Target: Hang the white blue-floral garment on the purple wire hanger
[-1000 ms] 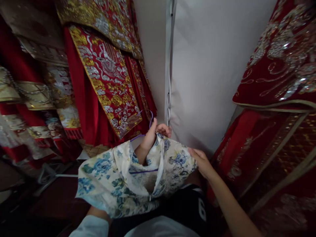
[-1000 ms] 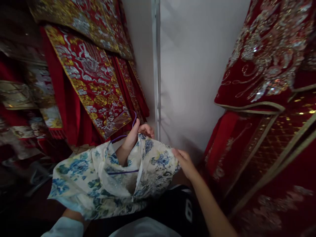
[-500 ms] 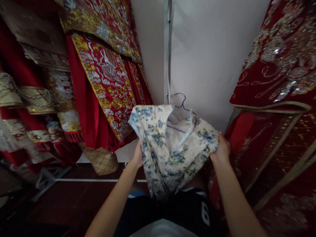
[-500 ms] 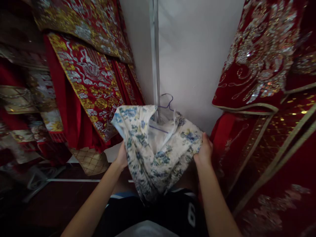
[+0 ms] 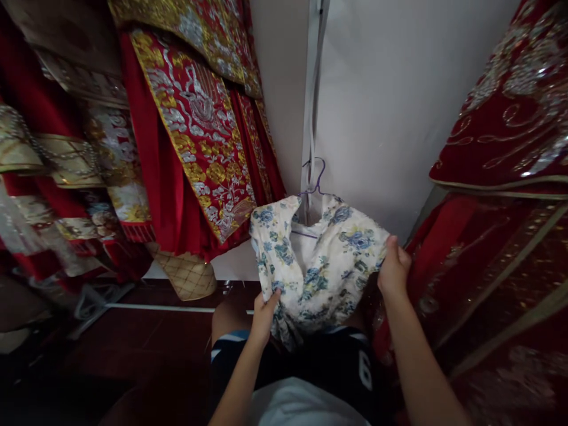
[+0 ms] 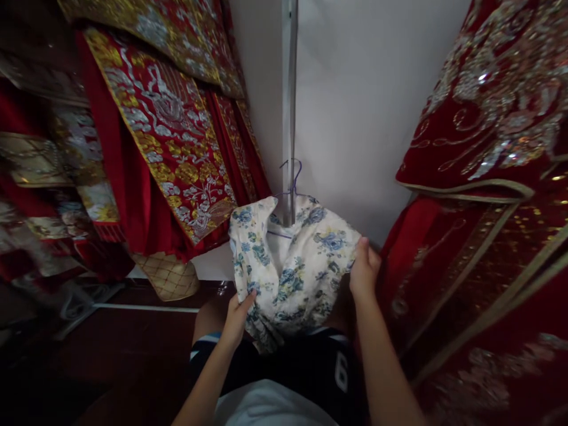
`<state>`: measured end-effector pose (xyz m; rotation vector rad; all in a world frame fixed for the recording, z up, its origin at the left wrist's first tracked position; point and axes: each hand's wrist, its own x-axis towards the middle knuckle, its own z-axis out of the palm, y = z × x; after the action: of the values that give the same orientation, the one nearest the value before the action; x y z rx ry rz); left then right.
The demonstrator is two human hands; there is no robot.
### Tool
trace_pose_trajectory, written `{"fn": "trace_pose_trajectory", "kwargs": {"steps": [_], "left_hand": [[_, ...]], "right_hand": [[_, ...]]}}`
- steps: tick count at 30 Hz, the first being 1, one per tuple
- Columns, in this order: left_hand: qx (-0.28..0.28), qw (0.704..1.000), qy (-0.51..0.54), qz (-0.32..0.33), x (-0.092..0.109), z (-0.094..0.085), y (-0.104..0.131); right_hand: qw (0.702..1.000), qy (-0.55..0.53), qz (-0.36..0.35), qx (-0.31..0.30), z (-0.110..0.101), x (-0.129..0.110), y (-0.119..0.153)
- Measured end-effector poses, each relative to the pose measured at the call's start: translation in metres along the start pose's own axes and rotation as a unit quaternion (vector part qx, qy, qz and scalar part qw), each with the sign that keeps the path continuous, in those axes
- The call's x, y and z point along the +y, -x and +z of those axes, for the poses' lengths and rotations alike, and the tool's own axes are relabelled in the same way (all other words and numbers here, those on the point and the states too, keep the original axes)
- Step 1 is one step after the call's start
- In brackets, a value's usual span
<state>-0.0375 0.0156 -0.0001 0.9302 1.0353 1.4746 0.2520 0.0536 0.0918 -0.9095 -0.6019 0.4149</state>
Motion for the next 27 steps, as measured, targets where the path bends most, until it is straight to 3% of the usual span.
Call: {"fn": "trace_pose_trajectory", "kwargs": {"steps": [5, 8, 9, 10, 12, 14, 15, 18, 22, 24, 27], "left_hand": [[0.045, 0.999, -0.01, 0.023, 0.0, -0.002, 0.007], [0.043, 0.999, -0.02, 0.019, -0.003, 0.002, 0.016], [0.04, 0.999, -0.021, 0.015, -0.004, 0.005, 0.019], [0.036, 0.999, -0.021, 0.011, -0.005, 0.008, 0.023], [0.029, 0.999, -0.023, 0.006, -0.008, 0.016, 0.03], [0.022, 0.999, -0.028, 0.004, -0.009, 0.023, 0.036], [0.019, 0.999, -0.03, 0.004, -0.009, 0.026, 0.038], [0.011, 0.999, -0.033, 0.007, -0.01, 0.03, 0.042], [0.021, 0.996, -0.078, 0.043, -0.012, 0.019, 0.038], [0.073, 0.983, -0.118, 0.12, -0.012, 0.011, 0.034], [0.145, 0.928, -0.195, 0.282, -0.008, 0.008, 0.029]], "right_hand": [[0.994, 0.004, 0.037, 0.098, -0.022, 0.022, 0.03], [0.979, 0.101, -0.035, 0.172, -0.028, 0.033, 0.072], [0.979, 0.122, -0.048, 0.158, -0.028, 0.035, 0.087], [0.985, 0.134, -0.039, 0.101, -0.026, 0.037, 0.1], [0.985, 0.139, 0.047, -0.086, -0.016, 0.039, 0.122], [0.947, 0.127, 0.159, -0.247, -0.002, 0.039, 0.135], [0.931, 0.117, 0.196, -0.285, 0.005, 0.039, 0.138], [0.926, 0.089, 0.218, -0.296, 0.021, 0.034, 0.141], [0.928, 0.074, 0.226, -0.287, 0.019, 0.024, 0.136], [0.927, 0.075, 0.229, -0.288, 0.014, 0.017, 0.134], [0.919, 0.093, 0.216, -0.317, 0.011, 0.007, 0.133]]}}
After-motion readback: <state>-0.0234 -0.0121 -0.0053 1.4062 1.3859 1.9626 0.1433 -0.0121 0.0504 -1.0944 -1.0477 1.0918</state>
